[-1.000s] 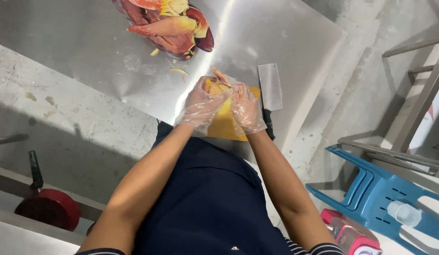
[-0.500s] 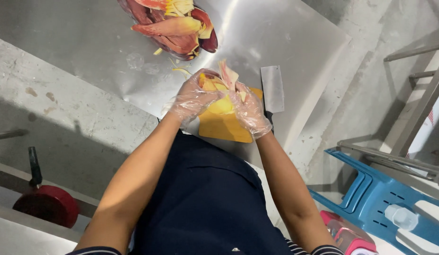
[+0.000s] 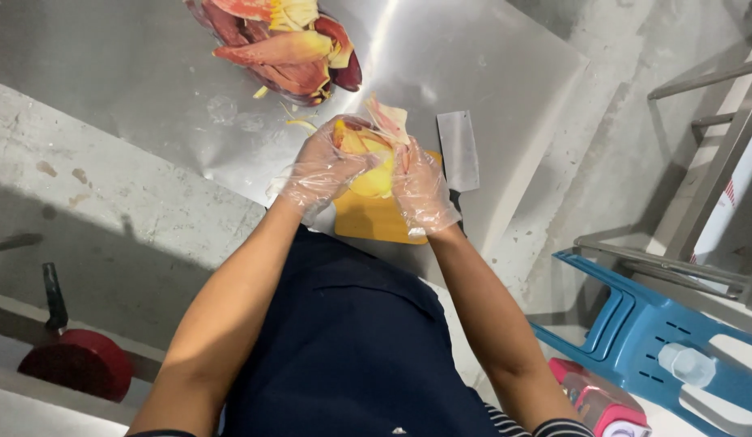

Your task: Peeling and trimming the outer layers of a banana blossom at a kitchen workstation.

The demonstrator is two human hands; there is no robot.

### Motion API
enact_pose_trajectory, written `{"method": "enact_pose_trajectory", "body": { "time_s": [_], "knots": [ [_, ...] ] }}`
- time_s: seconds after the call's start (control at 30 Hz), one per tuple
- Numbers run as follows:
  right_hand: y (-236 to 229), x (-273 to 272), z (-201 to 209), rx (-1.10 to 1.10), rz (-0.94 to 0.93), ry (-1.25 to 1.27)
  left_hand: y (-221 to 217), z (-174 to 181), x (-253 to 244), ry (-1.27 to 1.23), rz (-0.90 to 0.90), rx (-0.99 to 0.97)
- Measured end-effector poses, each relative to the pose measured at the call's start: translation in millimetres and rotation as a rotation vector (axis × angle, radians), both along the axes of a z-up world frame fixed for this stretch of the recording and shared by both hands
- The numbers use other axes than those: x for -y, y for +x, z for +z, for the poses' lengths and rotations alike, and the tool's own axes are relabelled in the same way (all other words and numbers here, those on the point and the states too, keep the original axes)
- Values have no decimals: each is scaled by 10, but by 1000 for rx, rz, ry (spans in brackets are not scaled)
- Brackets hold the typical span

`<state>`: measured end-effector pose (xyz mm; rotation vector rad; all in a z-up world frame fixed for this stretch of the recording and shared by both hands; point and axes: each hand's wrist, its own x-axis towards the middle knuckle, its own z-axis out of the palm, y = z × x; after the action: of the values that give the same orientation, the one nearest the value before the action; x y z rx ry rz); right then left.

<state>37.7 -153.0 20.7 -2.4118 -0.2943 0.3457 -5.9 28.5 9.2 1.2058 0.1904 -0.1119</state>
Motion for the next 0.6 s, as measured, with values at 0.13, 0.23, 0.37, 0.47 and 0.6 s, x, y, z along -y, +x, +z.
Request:
{"method": "enact_pose_trajectory", "body": {
  "time_s": [0.13, 0.23, 0.37, 0.47, 0.6],
  "knots": [
    [-59, 74, 21, 70, -46, 157, 0, -54, 13, -122, 41, 51],
    [15, 266, -270, -23, 70, 523, 15, -55, -33, -165, 93, -42],
    [108, 288, 13, -308, 122, 503, -49, 13, 36, -164, 96, -2],
    [108, 268, 208, -426, 177, 229, -65, 160, 119, -12, 69, 71],
    [67, 352, -74, -201, 315, 346, -53, 400, 167, 633, 40, -80]
  ]
}}
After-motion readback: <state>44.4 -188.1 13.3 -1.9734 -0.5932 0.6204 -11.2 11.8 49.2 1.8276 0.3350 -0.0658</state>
